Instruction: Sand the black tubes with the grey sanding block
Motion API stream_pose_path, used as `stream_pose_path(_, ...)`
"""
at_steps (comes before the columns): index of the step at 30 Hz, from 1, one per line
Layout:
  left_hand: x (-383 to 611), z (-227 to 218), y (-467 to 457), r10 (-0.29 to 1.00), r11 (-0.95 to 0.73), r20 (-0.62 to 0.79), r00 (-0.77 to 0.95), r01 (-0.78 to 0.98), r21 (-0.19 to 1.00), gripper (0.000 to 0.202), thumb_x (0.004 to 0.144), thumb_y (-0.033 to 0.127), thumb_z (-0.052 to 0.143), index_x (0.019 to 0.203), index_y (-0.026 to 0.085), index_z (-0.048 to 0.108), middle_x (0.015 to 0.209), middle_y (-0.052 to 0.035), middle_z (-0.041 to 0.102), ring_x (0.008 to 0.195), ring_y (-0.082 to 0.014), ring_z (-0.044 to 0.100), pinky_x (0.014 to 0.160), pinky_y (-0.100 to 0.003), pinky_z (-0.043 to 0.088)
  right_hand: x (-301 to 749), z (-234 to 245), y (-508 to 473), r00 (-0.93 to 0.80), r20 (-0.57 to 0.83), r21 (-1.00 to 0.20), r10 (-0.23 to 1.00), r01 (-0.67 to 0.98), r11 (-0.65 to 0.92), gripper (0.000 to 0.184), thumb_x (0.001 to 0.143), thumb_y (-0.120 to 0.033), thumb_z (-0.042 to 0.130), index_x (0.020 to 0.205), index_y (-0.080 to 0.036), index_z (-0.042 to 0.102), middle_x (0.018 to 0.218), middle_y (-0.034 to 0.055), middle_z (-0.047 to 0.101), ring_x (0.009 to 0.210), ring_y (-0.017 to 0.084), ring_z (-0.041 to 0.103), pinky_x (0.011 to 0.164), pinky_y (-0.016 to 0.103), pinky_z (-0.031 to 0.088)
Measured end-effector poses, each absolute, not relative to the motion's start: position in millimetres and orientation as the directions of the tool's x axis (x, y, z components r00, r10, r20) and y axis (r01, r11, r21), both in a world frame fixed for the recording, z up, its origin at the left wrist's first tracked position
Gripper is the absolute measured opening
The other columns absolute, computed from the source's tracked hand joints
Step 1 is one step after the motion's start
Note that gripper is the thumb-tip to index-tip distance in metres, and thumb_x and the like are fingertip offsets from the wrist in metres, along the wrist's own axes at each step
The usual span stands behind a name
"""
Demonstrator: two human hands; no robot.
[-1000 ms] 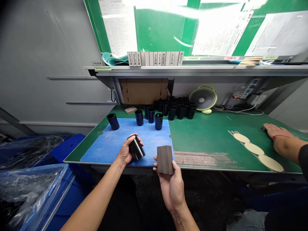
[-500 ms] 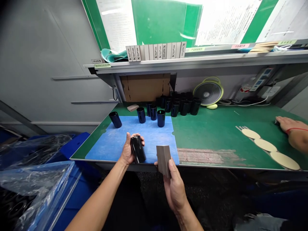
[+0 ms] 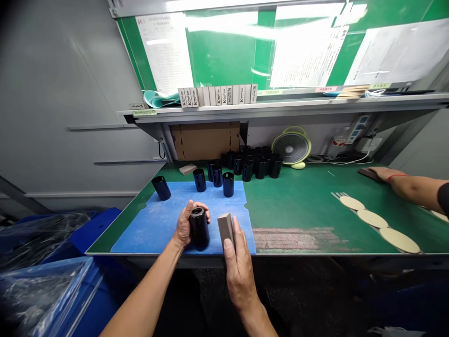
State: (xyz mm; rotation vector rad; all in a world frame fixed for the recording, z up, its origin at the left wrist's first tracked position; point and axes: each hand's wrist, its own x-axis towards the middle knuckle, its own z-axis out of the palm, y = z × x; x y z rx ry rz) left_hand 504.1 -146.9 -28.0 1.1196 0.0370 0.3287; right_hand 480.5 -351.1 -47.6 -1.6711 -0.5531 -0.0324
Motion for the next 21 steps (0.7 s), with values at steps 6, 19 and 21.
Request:
stream_pose_path(6,491.1,-20.6,-151.9,0.259,0.374,0.020,0.966,-0.119,0.920,0.059,0.093,0.067,0.049,0.079,0.012,0.068,0.072,-0.0096,0.070,0.069,-0.0210,0.068,0.068,-0.030,0.052,497.8,-31.9,-337.3,0.851,0.444,-0.827,0.280,0.510,-0.238,0.059,0.104,-0.046,0.045,0.159,-0.033,0.028,0.157,0.0059,0.039,0.145,0.026,0.036,0.119,0.050,0.036)
stream_pose_path(19,490.3,-41.7,-152.0,0.621,0.308,-0.030,0.783,-0.209,0.928,0.049,0.094,0.059,0.055,0.075,0.018,0.074,0.072,-0.0047,0.071,0.074,-0.0204,0.063,0.071,-0.028,0.047,484.8,-19.5,-280.4,0.617,0.722,-0.484,0.313,0.774,-0.408,0.054,0.104,-0.026,0.046,0.155,-0.038,0.037,0.168,0.0074,0.014,0.146,0.036,0.031,0.111,0.059,0.037)
stream_pose_path(21,491.6,-41.2,-150.3,0.678,0.309,-0.054,0.733,-0.218,0.926,0.043,0.093,0.055,0.058,0.076,0.019,0.074,0.073,-0.0045,0.071,0.078,-0.0220,0.063,0.072,-0.028,0.046,479.8,-22.0,-274.6,0.596,0.722,-0.449,0.351,0.790,-0.417,0.054,0.103,-0.023,0.046,0.154,-0.038,0.039,0.169,0.0068,0.011,0.146,0.037,0.030,0.110,0.058,0.038)
